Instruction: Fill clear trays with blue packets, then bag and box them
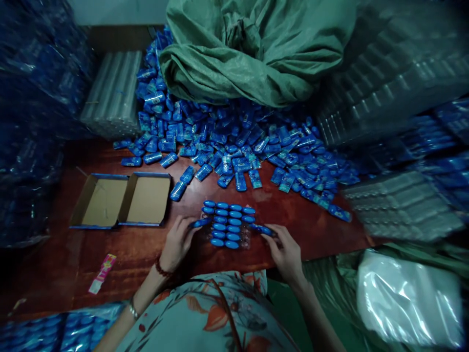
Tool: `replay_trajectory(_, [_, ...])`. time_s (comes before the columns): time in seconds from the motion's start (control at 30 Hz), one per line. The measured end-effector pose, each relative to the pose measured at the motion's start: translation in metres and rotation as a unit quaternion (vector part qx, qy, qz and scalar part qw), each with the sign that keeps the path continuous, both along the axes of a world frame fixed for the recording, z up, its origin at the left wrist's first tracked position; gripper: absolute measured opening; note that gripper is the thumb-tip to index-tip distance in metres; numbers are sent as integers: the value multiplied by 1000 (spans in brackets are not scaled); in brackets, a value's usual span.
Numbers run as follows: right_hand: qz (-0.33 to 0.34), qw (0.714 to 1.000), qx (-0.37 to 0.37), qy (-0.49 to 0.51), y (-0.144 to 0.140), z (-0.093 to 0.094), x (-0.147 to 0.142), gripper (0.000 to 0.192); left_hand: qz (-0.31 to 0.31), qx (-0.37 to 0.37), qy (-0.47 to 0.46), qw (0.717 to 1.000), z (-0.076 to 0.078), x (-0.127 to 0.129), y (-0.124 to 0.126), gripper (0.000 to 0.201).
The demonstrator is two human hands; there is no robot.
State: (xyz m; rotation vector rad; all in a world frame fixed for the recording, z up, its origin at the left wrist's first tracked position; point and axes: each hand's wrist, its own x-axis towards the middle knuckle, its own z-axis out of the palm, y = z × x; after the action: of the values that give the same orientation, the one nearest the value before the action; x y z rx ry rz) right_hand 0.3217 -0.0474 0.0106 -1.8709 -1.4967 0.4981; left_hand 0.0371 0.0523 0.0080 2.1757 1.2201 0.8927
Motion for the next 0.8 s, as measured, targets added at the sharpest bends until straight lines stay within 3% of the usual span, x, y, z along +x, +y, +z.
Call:
replay_trajectory(0.17, [151,976,28,-156,16,-2,-8,33,-108,81,94,986,-16,7,15,28])
replay_trajectory(0.33, [254,913,-28,-317,30,16,-11,37,-210,86,190,955,-1,7,25,30])
replay_trajectory(0.43, [272,886,-53,-372,39,27,-20,33,-233,68,238,941,7,15,28,29])
replay_trajectory(0.57, [228,874,-56,-426,40,34,-30,28,-187,127,233,946,2,19,24,30])
replay_trajectory(0.63, [214,882,-43,-418,36,35,-28,27,-165,158,200,953,-3,13,21,33])
replay_trajectory(0.7, [194,907,-12,-374,38,32,-19,28,-128,150,146,969,-6,4,26,35])
replay_trajectory(0.8, [114,960,37,-254,62,23,0,31,1,102,77,992,-10,-11,51,33])
